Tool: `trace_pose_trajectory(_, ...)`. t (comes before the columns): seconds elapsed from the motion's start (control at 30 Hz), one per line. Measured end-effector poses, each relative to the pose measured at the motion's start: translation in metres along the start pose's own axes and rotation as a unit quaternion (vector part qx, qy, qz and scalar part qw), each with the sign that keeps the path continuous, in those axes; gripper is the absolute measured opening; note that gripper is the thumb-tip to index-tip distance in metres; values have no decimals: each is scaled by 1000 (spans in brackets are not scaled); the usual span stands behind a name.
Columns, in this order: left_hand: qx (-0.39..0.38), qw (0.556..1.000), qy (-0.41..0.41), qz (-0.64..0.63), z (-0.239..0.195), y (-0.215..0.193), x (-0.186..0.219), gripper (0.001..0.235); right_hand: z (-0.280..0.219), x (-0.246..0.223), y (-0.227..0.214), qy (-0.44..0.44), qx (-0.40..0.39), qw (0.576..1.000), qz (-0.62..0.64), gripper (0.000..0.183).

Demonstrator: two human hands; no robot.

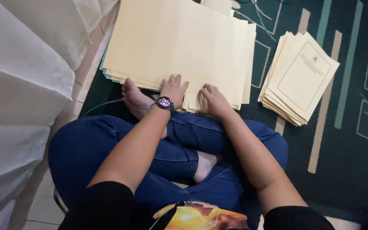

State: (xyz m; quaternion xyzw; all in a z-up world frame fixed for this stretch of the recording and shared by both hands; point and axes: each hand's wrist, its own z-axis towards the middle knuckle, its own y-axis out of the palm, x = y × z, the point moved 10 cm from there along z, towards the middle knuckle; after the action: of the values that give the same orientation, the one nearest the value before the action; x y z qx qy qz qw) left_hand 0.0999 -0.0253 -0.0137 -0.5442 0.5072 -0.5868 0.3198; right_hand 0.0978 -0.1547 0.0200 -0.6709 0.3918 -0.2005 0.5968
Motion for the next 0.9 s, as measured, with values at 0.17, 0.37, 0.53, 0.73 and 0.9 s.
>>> trace_pose_trajectory(0.17, 84, 996, -7, -15, 1, -11, 0, 40, 2, 4, 1, -11, 24, 999, -29, 84)
trace_pose_trajectory(0.37, 133, 991, -8, -16, 8, -2, -6, 23, -7, 12, -18, -4, -4, 986, 165, 56)
trace_pose_trajectory(0.53, 137, 990, 5, -14, 14, 7, -11, 26, -4, 15, -25, 5, -11, 980, 197, 59)
trace_pose_trajectory(0.73, 187, 978, 66, -64, -9, -65, 32, 56, 3, 69, -13, 78, 41, 989, 122, 11)
trace_pose_trajectory(0.9, 384, 900, 196, 64, -51, -115, 83, 50, -17, 36, -98, 87, 135, 869, 468, 33)
